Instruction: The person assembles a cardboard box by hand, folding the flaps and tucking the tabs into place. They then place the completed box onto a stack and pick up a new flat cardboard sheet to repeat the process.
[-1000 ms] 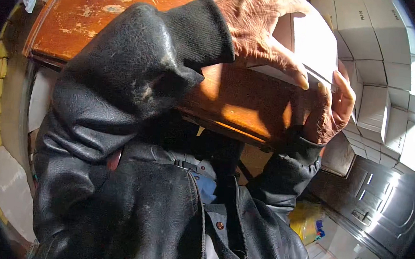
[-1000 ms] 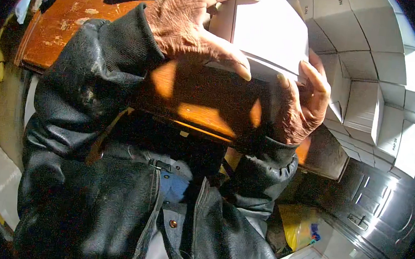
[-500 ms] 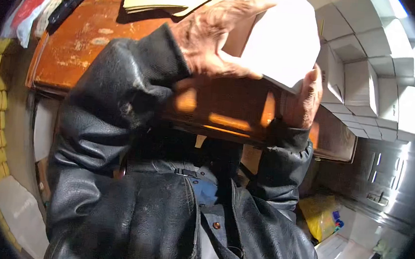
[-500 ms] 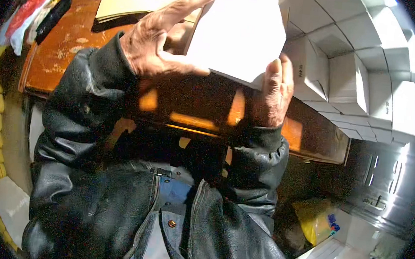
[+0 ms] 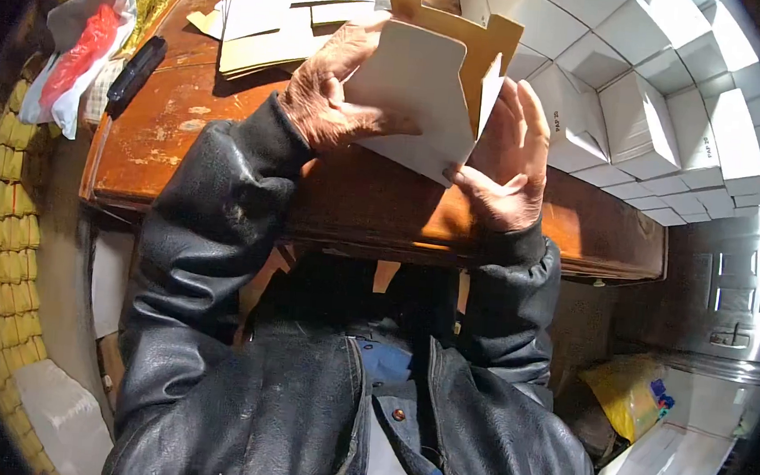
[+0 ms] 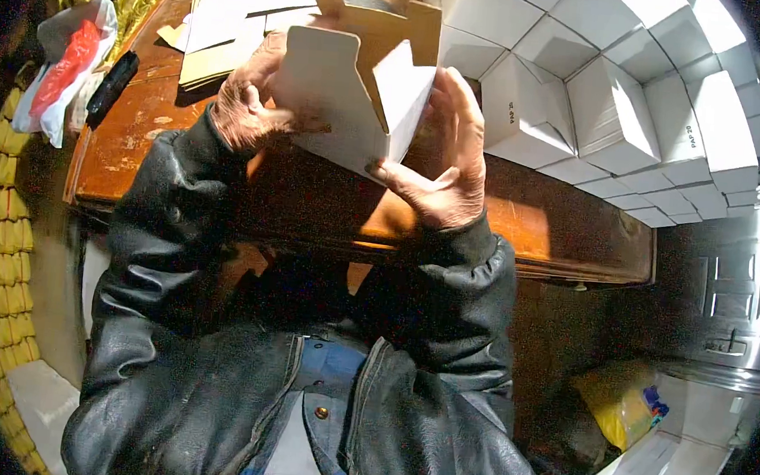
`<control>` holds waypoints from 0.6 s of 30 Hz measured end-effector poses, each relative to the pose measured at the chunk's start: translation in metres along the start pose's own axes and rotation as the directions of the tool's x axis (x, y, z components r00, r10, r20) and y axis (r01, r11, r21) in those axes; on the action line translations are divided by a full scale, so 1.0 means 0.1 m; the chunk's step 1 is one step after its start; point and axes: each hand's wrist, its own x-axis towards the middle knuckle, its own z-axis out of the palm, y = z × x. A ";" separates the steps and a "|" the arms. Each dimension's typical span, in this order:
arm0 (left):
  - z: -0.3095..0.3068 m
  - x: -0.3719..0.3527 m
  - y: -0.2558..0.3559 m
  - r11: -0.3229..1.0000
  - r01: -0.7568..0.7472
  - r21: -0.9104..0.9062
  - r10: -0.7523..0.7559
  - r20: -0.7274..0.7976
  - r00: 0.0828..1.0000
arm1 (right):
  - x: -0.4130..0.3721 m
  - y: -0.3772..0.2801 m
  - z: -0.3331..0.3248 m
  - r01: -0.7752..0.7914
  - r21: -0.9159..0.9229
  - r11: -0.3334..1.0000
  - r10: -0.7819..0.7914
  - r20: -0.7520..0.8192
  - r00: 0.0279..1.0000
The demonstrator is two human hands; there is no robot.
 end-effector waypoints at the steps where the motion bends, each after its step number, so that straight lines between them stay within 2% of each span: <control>1: 0.00 0.00 -0.08 0.998 -0.036 -0.052 0.037 0.017 0.999 | -0.02 -0.01 0.02 -0.027 0.002 1.000 0.027 0.008 1.000; 4: 0.00 0.00 -0.14 0.977 -0.046 -0.208 0.055 0.033 0.998 | -0.01 -0.02 0.01 -0.005 0.063 0.998 0.005 0.005 1.000; 6: 0.03 -0.02 -0.18 0.946 -0.059 -0.320 0.069 0.021 0.997 | -0.02 -0.02 0.01 0.011 0.029 1.000 -0.010 -0.031 0.999; 9: 0.03 -0.04 -0.04 0.967 -0.008 -0.254 0.018 0.040 0.999 | -0.05 -0.04 0.01 0.000 -0.059 0.998 -0.005 -0.092 0.996; 12: 0.01 -0.03 -0.05 0.974 -0.015 -0.225 0.032 0.073 0.997 | -0.02 -0.02 -0.06 0.114 -0.225 0.968 -0.128 -0.050 0.990; 14: 0.01 -0.03 -0.06 0.981 -0.025 -0.194 0.041 0.078 0.996 | 0.01 -0.02 -0.06 0.152 -0.219 0.964 -0.169 -0.057 0.984; 18: 0.00 -0.04 -0.03 0.969 0.028 -0.245 -0.003 0.102 0.995 | 0.00 0.02 -0.10 0.182 -0.239 0.954 -0.195 -0.031 0.980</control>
